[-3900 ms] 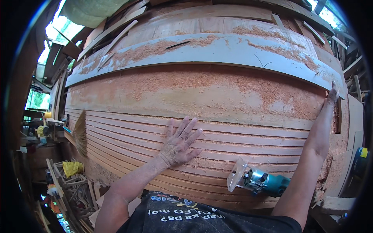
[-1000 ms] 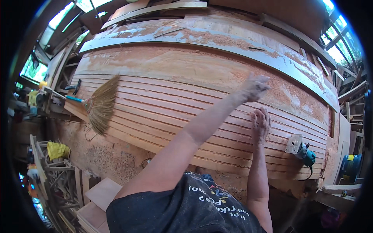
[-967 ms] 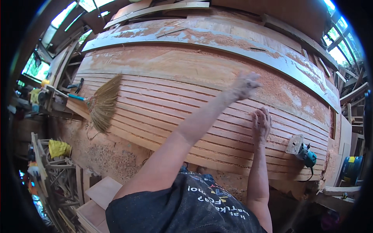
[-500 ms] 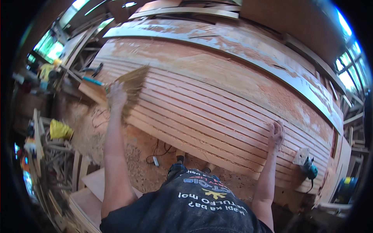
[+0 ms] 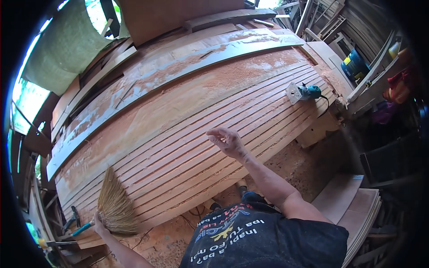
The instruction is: The person sweeps sawdust from wood panels using a broom and hammers a wood guide onto the workbench.
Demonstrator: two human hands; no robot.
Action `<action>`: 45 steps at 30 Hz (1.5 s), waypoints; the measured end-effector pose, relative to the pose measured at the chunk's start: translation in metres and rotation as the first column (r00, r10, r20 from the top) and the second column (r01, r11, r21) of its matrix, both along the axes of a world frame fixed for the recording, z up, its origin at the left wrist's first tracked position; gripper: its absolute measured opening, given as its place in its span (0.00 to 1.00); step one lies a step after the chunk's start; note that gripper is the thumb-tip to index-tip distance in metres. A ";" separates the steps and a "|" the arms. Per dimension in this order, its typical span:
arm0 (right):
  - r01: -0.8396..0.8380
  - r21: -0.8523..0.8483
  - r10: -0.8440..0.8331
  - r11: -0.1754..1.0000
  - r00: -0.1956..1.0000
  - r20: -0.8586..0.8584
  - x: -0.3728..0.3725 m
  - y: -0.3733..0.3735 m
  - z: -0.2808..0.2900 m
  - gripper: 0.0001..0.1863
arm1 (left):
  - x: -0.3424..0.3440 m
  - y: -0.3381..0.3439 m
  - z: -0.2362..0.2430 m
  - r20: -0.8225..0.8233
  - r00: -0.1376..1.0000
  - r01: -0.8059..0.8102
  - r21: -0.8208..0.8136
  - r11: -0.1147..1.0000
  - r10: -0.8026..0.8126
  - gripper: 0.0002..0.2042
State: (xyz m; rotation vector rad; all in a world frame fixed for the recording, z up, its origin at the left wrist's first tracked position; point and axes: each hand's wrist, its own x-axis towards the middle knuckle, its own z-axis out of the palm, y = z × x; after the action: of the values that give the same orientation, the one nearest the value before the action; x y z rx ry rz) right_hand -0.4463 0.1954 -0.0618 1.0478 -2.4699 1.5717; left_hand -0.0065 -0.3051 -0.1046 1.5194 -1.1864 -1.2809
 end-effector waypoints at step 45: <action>0.515 0.768 -0.577 0.382 0.781 -0.238 -0.260 0.485 0.164 0.21 | -0.326 0.334 -0.019 0.892 0.417 0.881 -0.349 0.320 -0.176 0.36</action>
State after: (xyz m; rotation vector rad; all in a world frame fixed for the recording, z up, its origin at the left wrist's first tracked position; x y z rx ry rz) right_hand -0.7064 0.6808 0.1018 0.0267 -3.1317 0.2191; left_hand -0.3324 0.0293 -0.1240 0.7655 -2.6576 -0.1781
